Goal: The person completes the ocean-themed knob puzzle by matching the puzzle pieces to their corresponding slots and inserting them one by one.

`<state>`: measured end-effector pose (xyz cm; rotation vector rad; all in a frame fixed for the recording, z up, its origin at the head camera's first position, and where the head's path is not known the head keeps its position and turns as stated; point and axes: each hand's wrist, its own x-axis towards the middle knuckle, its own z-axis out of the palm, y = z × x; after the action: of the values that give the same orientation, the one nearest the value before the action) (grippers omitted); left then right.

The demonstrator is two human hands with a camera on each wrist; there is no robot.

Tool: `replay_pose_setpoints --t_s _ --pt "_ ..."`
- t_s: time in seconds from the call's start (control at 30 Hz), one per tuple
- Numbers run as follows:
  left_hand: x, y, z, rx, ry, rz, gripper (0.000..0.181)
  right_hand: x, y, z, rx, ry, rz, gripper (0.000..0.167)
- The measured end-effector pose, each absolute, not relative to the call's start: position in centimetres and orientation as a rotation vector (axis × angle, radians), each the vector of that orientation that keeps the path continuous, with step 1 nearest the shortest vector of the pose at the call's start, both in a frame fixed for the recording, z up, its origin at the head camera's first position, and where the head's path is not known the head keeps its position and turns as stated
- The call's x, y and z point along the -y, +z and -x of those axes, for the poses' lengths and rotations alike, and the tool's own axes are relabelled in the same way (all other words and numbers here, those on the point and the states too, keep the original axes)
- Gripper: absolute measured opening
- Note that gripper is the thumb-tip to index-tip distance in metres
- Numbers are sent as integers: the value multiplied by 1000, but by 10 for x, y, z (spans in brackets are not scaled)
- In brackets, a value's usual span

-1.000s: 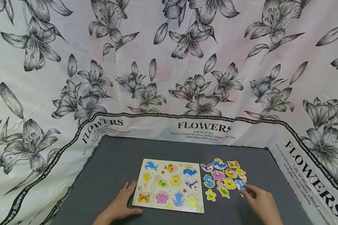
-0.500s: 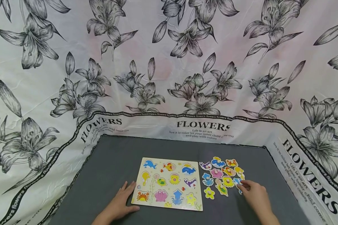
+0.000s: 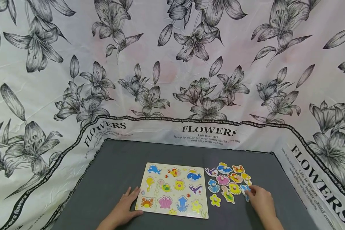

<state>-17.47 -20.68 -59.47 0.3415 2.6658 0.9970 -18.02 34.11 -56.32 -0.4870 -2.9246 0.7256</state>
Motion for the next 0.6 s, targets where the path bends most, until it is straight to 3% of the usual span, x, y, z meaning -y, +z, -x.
replay_pose_setpoints --t_s 0.6 --pt "206 -590 178 -2649 979 -285 95 -346 -574 192 2965 679 513 28"
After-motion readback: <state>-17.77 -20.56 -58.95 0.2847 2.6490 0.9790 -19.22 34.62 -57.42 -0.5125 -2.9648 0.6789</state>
